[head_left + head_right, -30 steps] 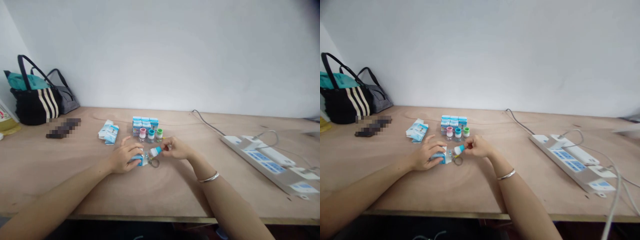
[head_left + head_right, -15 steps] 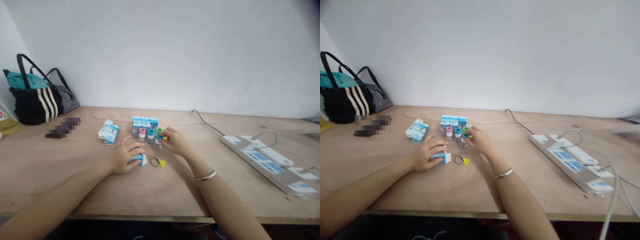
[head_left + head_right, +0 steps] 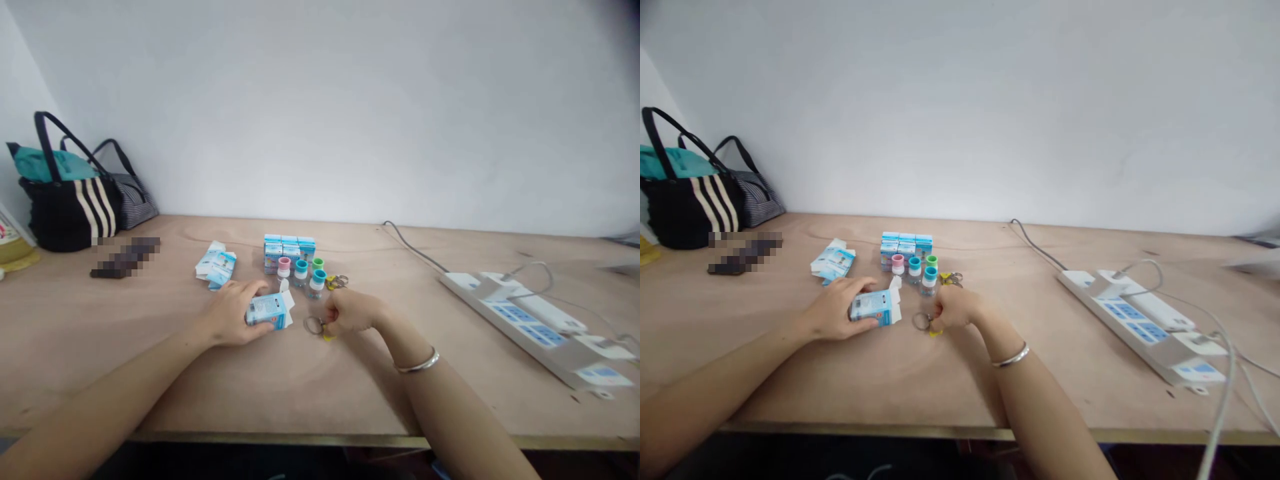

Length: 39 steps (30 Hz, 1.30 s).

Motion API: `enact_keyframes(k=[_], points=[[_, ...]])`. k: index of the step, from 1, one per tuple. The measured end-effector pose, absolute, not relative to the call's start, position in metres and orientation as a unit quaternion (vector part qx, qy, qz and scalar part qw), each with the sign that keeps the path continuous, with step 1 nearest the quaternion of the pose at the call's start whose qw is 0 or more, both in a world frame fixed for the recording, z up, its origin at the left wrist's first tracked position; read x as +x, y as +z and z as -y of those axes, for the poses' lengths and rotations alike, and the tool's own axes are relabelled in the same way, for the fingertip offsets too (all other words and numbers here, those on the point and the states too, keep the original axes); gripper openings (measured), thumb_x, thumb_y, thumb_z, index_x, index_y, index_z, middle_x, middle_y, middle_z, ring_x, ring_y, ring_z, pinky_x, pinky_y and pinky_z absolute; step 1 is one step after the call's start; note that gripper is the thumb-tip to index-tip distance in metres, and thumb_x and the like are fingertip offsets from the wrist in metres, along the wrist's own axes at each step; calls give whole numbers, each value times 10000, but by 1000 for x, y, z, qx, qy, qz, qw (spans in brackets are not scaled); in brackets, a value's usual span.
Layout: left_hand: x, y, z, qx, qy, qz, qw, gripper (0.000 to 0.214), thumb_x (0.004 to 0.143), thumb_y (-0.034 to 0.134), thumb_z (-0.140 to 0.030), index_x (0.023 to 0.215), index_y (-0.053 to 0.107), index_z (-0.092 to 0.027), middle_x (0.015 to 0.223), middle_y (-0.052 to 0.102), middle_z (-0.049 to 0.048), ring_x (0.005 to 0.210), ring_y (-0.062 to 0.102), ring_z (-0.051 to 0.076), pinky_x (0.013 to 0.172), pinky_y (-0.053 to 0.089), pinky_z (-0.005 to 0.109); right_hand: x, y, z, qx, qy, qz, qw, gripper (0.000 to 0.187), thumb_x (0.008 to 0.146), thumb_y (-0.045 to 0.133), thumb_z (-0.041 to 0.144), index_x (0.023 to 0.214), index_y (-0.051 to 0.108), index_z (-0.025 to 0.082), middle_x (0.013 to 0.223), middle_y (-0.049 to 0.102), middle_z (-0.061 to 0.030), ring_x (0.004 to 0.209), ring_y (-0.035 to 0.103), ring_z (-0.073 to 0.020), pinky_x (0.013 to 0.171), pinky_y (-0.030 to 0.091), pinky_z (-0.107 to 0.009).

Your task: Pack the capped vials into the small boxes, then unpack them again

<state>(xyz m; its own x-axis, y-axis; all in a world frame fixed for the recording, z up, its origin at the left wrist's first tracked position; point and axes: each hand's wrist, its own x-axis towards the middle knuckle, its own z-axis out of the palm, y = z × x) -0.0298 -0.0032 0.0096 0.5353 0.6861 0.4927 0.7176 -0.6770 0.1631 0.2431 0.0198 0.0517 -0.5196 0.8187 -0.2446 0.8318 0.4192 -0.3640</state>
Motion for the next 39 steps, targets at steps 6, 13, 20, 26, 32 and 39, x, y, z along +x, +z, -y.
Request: enact_keyframes(k=[6,13,20,26,32,39], points=[[-31,4,1,-878,-266,397,11,506,717,623,-429,1167,509,-229,1022,647,53,870,631,229,768,483,336,240,47,-18,477,-197,-855,-47,382,481,783,478,619,573,190,596,584,7,518,506,-121,440,329,-226],[-28,-2,-2,-888,-274,370,19,578,735,637,-400,1264,461,-247,1188,532,91,1046,563,256,876,478,385,238,41,-18,461,-190,-866,-45,310,509,772,380,565,542,180,539,549,18,483,494,-109,403,297,-209],[-30,4,3,-898,-301,312,-72,482,791,583,-296,1257,470,-251,1183,527,81,1036,576,211,901,484,354,269,56,-28,517,-333,-785,-74,222,549,688,159,736,568,167,593,607,12,533,563,-132,432,389,-203],[-22,0,1,-899,-296,305,-107,568,751,637,-236,1275,423,-274,1237,501,69,1103,541,225,934,466,368,290,55,-45,659,-259,-656,-261,213,700,638,230,874,548,148,722,651,-49,562,569,-115,469,429,-205],[-22,0,-2,-893,-293,320,-119,622,748,647,-338,1306,387,-248,1311,447,89,1191,476,239,1011,404,385,288,41,-58,709,-107,-655,-237,307,650,695,373,821,569,151,748,633,-56,624,576,-154,537,411,-250],[-31,2,-3,-851,-299,395,-174,580,720,660,-405,1231,463,-212,1139,604,78,991,597,238,849,510,381,253,53,-33,525,46,-693,-492,210,791,569,376,735,559,174,659,566,-18,577,514,-125,546,397,-250]])
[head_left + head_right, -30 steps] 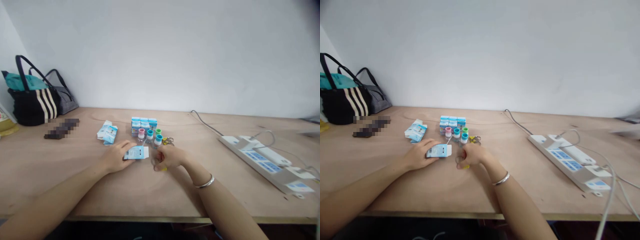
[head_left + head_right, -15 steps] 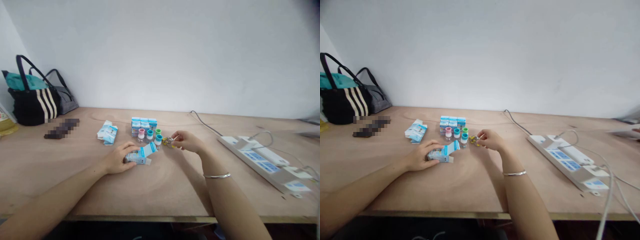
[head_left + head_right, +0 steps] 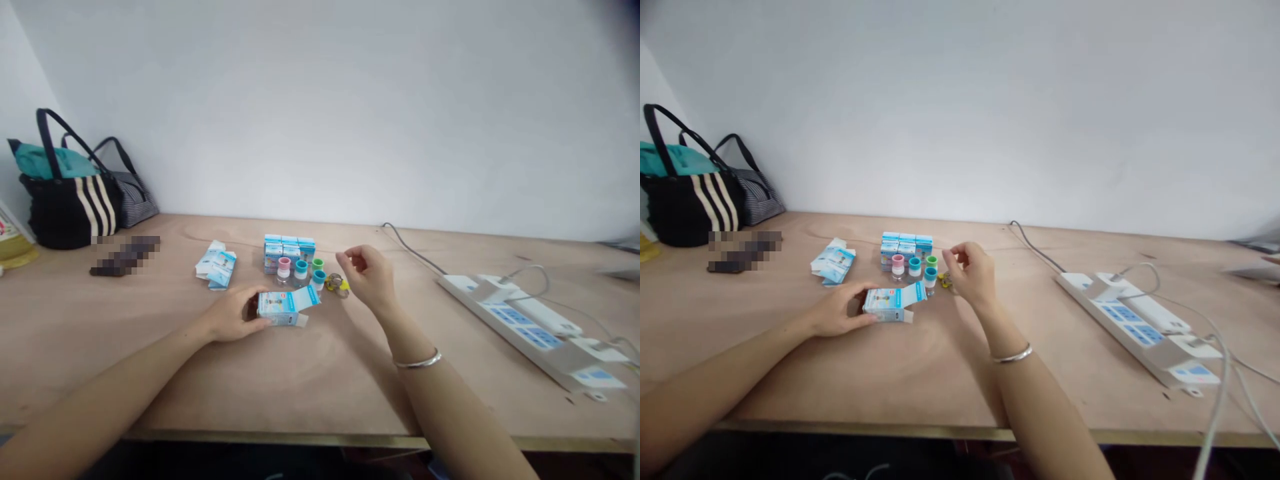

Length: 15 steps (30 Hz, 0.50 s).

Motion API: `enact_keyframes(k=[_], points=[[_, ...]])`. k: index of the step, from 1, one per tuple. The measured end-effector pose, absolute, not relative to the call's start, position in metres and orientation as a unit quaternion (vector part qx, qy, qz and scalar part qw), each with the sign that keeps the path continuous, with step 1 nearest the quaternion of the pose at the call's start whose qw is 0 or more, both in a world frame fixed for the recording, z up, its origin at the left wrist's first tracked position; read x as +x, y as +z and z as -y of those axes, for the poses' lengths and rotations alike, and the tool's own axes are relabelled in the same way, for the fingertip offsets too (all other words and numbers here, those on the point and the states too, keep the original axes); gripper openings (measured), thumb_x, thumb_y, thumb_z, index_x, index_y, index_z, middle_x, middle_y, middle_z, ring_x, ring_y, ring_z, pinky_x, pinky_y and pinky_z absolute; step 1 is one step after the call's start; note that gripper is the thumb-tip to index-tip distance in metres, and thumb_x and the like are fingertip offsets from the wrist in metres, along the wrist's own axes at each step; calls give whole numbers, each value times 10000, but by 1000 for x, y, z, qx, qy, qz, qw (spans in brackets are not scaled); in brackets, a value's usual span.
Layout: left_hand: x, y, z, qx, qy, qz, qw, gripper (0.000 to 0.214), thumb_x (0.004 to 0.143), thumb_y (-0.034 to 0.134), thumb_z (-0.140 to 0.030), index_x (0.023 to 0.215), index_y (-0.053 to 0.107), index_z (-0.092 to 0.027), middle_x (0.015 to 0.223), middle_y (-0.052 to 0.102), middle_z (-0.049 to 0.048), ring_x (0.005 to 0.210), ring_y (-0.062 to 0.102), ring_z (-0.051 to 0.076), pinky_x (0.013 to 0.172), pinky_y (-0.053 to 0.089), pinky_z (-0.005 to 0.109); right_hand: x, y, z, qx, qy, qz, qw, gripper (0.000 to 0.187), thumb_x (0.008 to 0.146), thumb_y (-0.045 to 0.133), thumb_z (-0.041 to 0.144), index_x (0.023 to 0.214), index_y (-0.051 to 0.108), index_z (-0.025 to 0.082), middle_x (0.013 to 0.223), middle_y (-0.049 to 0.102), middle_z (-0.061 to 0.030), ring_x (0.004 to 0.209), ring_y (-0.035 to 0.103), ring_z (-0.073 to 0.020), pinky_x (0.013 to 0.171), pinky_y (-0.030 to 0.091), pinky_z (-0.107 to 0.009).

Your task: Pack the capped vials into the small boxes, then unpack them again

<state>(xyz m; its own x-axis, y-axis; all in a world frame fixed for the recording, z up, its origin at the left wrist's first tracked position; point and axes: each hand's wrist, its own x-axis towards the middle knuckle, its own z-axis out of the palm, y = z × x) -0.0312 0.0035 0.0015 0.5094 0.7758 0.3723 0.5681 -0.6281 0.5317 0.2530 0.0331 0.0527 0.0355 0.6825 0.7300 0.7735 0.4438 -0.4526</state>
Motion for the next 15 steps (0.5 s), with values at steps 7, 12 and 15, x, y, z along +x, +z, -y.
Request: enact_keyframes(k=[7,12,15], points=[[-19,-7,-6,820,371,-342,269,508,702,688,-334,1161,495,-232,1134,599,44,975,613,200,834,539,358,195,41,2,-262,-45,911,315,228,804,590,364,933,602,176,940,621,-96,866,565,-204,767,449,-336],[-18,-9,-6,780,383,-348,353,419,741,653,-374,1098,501,-216,1102,603,46,982,619,194,858,531,344,195,28,-3,-293,2,931,219,297,818,576,333,1073,567,182,1084,585,-111,939,572,-215,762,468,-326],[-16,-13,-11,753,393,-371,376,304,826,535,-400,1057,528,-201,1031,634,51,955,625,194,823,533,336,198,23,-7,-284,33,929,233,292,821,575,312,1085,566,187,1061,587,-106,952,575,-210,789,473,-328]])
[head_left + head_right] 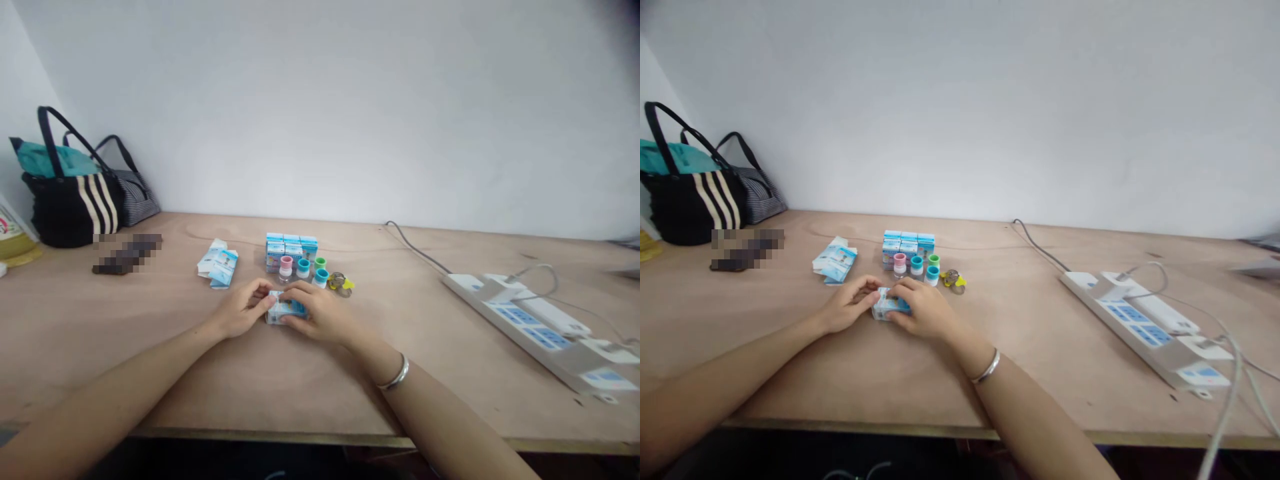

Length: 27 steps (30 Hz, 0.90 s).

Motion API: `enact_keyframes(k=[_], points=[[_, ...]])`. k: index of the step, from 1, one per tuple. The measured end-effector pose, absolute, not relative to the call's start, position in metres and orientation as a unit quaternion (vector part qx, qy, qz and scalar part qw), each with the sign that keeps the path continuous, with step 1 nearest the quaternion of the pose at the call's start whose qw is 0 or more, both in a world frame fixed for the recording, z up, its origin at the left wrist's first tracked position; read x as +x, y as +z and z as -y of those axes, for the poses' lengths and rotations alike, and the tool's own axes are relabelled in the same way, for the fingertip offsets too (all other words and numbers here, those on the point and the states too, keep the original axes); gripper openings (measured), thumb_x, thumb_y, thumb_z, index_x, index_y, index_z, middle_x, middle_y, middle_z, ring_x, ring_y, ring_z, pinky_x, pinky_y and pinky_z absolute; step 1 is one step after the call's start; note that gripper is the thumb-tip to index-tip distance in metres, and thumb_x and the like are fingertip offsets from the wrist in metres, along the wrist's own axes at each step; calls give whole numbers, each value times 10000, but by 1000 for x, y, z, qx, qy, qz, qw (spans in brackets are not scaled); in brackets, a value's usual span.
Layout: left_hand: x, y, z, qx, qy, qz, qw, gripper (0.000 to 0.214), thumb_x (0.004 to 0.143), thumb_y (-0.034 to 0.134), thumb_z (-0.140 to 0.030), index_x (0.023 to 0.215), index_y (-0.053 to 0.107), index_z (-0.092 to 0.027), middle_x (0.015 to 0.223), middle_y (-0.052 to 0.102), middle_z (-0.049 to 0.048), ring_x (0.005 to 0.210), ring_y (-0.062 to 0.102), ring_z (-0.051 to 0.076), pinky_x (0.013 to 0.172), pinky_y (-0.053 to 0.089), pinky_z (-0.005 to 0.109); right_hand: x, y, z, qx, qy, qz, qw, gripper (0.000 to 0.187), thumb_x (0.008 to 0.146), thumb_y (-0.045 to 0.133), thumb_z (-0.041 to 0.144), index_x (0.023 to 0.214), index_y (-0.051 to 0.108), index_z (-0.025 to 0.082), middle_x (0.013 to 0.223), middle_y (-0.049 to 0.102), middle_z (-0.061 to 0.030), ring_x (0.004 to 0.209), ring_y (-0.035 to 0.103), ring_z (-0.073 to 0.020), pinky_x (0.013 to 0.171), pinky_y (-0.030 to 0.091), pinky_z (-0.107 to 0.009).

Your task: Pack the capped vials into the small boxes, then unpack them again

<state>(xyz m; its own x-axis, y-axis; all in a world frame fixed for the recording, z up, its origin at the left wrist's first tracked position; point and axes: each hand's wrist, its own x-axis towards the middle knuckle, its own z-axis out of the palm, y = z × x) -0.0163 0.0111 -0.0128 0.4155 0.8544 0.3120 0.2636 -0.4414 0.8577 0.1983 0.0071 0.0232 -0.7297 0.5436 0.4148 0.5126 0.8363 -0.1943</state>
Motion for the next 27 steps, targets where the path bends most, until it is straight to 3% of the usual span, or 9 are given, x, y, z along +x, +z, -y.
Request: enact_keyframes(k=[5,8,14,17,23,27], points=[[-19,-23,-20,747,393,-400,358,273,853,460,-291,1107,522,-209,1035,647,38,947,618,182,810,515,318,200,16,-10,-272,57,921,271,285,819,586,332,1062,576,184,1044,583,-107,958,576,-211,814,479,-345],[-26,-22,-20,774,382,-411,291,297,851,399,-204,1117,531,-210,1056,635,37,981,599,184,864,486,346,201,13,-10,-278,54,916,284,288,817,589,341,1059,570,185,1047,582,-108,950,578,-212,810,486,-349],[-31,-3,-9,864,344,-342,133,464,793,554,-279,1242,464,-206,1255,534,81,1169,497,224,1015,390,370,199,9,-8,-292,-4,906,307,345,810,589,311,1123,528,178,1106,560,-130,983,558,-231,833,474,-379],[-29,-1,-6,896,299,-315,96,547,743,606,-261,1264,448,-214,1266,532,86,1164,506,236,1003,407,370,197,9,-6,-287,-28,919,269,324,805,578,284,1108,542,172,1068,573,-127,949,562,-228,815,470,-372],[-32,-7,-9,914,254,-312,58,335,726,607,-260,1061,598,-254,1084,647,46,1023,598,229,1041,337,462,200,13,0,-246,-21,954,171,274,781,575,281,1038,604,191,964,620,-93,823,588,-196,722,462,-313],[-29,-12,-9,930,255,-255,72,255,789,555,-257,1035,622,-253,1059,661,56,1004,607,209,991,403,409,201,17,3,-242,4,957,158,195,789,553,215,961,644,198,871,667,-67,718,605,-164,635,450,-261]])
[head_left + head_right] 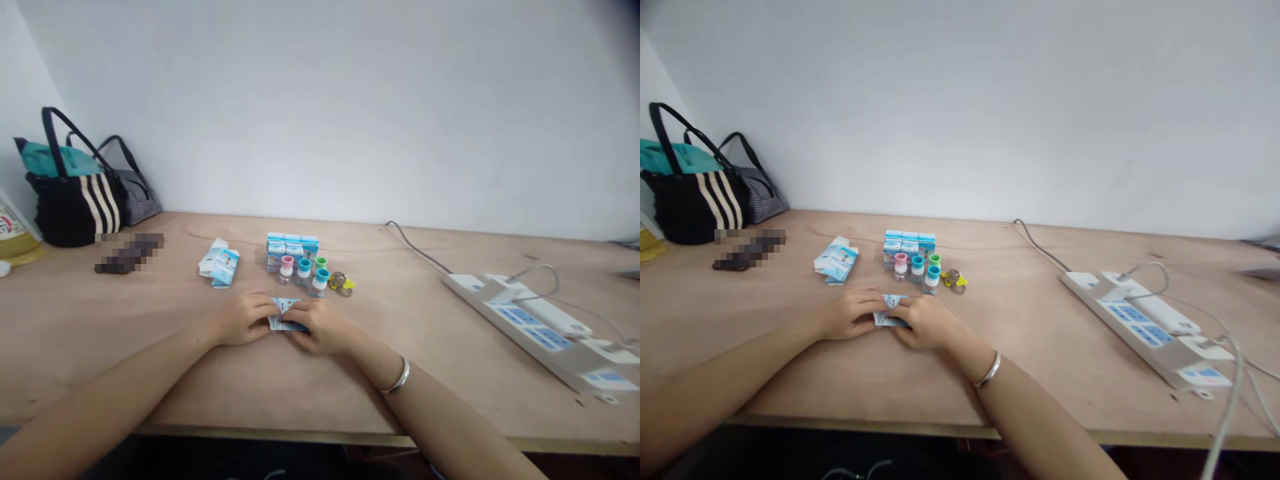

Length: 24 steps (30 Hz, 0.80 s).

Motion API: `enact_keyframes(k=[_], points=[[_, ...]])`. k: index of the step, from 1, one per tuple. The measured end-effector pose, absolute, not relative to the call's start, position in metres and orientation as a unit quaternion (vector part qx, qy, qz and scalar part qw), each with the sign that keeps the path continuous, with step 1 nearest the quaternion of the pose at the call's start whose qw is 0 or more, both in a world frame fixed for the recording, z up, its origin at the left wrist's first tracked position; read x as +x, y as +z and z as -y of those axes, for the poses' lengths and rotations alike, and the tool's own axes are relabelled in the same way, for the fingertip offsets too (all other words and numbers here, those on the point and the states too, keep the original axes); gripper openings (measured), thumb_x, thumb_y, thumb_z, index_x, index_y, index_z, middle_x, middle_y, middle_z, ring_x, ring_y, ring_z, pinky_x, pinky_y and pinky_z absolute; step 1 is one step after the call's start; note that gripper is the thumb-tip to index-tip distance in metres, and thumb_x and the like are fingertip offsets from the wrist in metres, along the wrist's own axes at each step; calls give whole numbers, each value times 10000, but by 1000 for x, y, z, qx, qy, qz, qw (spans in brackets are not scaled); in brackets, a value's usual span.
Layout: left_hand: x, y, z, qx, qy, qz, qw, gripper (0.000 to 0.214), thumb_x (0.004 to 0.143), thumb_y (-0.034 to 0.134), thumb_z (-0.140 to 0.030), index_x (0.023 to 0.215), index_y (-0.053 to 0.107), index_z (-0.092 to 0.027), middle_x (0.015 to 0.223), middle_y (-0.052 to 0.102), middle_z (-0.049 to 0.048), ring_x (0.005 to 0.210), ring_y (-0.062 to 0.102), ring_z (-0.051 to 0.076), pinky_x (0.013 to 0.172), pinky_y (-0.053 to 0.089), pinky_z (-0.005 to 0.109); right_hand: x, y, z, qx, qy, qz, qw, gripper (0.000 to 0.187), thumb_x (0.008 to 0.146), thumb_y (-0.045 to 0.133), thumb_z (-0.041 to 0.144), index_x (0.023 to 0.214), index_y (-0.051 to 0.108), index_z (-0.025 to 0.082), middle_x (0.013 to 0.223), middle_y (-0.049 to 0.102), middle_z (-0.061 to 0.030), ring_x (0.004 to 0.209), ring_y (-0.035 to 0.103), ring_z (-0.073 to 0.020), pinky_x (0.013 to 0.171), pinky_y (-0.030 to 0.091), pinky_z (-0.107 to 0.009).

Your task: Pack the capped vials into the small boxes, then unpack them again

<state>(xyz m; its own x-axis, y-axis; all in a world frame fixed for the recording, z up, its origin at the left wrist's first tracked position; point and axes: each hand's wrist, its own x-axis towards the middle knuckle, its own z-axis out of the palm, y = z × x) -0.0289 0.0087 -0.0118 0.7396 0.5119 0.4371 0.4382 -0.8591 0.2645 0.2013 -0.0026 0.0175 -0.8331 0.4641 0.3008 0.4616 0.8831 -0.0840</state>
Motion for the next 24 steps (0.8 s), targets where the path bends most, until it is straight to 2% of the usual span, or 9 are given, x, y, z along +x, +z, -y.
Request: enact_keyframes(k=[4,7,9,11,14,20,22,24], points=[[-22,-11,-7,904,317,-273,92,233,872,464,-283,1019,641,-243,958,694,48,854,643,179,802,500,313,205,29,1,-279,28,928,246,166,817,547,226,930,667,209,760,693,-39,628,610,-137,577,439,-231],[-17,-4,-10,851,391,-327,123,258,876,469,-317,1061,627,-229,929,701,32,747,642,149,701,507,264,207,33,-6,-332,35,873,356,162,830,559,299,897,667,199,784,704,-42,679,634,-145,618,463,-238],[-15,-2,-13,823,407,-366,149,296,870,473,-335,1118,595,-228,919,701,20,671,628,132,637,503,247,207,30,-12,-355,42,847,393,158,834,559,299,901,659,196,821,705,-44,709,641,-148,654,473,-250],[-15,-3,-17,814,403,-385,162,303,869,466,-325,1133,581,-232,958,694,16,706,630,136,650,503,249,206,23,-17,-368,47,846,384,138,835,555,263,911,652,198,859,702,-45,743,642,-153,684,474,-260],[-15,-9,-22,830,381,-376,158,224,852,480,-289,1017,616,-223,1001,677,23,864,627,166,746,495,273,204,14,-20,-382,45,868,315,119,832,546,220,901,642,206,880,691,-41,767,631,-156,679,460,-257],[-18,-10,-15,877,297,-361,112,71,814,519,-241,812,585,-214,783,648,12,745,610,173,678,463,275,206,18,-12,-342,31,908,238,78,804,578,232,744,590,184,716,641,-24,663,585,-141,590,412,-231],[-21,-4,-12,885,284,-358,93,84,824,493,-232,822,575,-217,779,636,12,732,600,166,670,454,267,207,21,-10,-332,56,905,259,113,810,585,294,840,590,185,783,648,-34,714,595,-147,617,431,-237],[-27,5,-11,873,306,-372,73,112,841,460,-241,865,566,-215,800,631,13,739,595,157,686,452,259,208,22,-10,-352,72,882,304,269,815,581,370,1009,556,186,918,648,-63,779,602,-162,639,454,-254]])
